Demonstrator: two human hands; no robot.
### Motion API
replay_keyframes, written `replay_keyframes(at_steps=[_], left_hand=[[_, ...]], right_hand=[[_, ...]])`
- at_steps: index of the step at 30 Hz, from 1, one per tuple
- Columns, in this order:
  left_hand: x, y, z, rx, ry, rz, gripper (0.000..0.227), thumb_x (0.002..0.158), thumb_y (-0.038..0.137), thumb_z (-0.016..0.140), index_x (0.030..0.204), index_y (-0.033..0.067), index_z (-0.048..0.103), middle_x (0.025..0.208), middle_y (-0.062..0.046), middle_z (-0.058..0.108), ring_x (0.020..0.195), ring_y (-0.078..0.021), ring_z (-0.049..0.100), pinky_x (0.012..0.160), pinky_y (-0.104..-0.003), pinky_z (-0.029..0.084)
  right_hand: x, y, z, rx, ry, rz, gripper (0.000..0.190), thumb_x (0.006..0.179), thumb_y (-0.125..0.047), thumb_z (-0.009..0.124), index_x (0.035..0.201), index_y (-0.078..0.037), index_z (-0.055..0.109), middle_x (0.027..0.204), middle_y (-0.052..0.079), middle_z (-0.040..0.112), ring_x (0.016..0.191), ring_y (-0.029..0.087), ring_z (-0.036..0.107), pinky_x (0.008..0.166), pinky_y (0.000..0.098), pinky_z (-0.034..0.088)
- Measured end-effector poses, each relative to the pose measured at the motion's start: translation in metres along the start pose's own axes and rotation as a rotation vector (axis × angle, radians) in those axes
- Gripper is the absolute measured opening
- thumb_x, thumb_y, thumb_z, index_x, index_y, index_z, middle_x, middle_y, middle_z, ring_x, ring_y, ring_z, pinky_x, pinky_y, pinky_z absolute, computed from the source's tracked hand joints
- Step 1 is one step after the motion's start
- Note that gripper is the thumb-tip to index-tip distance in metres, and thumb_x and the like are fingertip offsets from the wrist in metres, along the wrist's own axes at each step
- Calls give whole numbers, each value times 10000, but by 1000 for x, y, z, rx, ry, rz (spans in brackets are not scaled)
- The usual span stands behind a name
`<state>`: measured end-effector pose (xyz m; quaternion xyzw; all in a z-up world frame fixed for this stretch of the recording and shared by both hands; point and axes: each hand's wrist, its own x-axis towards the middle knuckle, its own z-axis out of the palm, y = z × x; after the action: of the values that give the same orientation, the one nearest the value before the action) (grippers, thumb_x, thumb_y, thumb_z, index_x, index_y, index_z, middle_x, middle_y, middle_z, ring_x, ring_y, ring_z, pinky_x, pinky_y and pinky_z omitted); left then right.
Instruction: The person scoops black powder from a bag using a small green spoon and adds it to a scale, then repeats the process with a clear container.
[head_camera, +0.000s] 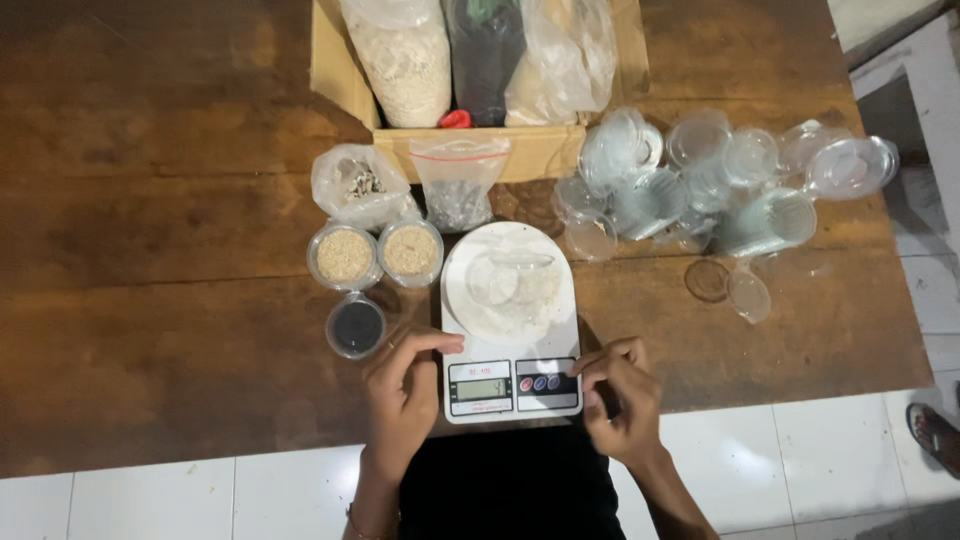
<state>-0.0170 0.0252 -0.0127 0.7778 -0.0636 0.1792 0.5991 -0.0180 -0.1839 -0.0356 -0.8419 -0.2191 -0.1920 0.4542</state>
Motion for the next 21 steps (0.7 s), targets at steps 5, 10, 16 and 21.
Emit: replay_keyframes(at_steps=[5,10,16,21], left_hand=[[-15,-7,-1,12,41,-94,280,722,-93,375,745,28,627,692,-44,652,656,-121,612,627,-198,471],[-26,-12,-3,-19,84,-110,281,721,-105,365,721,16,619,644,-72,636,611,-136,606,587,-203,486],[-29,-13,-4,-15,105,-110,296,717,-112,359,732,30,619,625,-58,614,590,-124,576,571,-200,453],[-37,-25,0,-118,51,-245,273,728,-93,377,740,44,613,629,-44,595,594,-107,527,579,-194,424]], right_hand=[[-23,7,1,-60,-175,-10,58,675,-148,447,674,-99,477,764,13,632,686,154,484,673,280,307],[-34,12,2,-207,-215,-1,75,640,-192,480,681,-139,448,840,-89,623,708,160,374,683,302,264],[-43,14,3,-266,-217,18,128,658,-273,469,700,-153,458,907,-100,619,727,169,375,657,315,237],[-44,12,1,-186,-184,-10,62,669,-166,509,681,-141,453,896,-32,650,721,124,435,717,280,247]])
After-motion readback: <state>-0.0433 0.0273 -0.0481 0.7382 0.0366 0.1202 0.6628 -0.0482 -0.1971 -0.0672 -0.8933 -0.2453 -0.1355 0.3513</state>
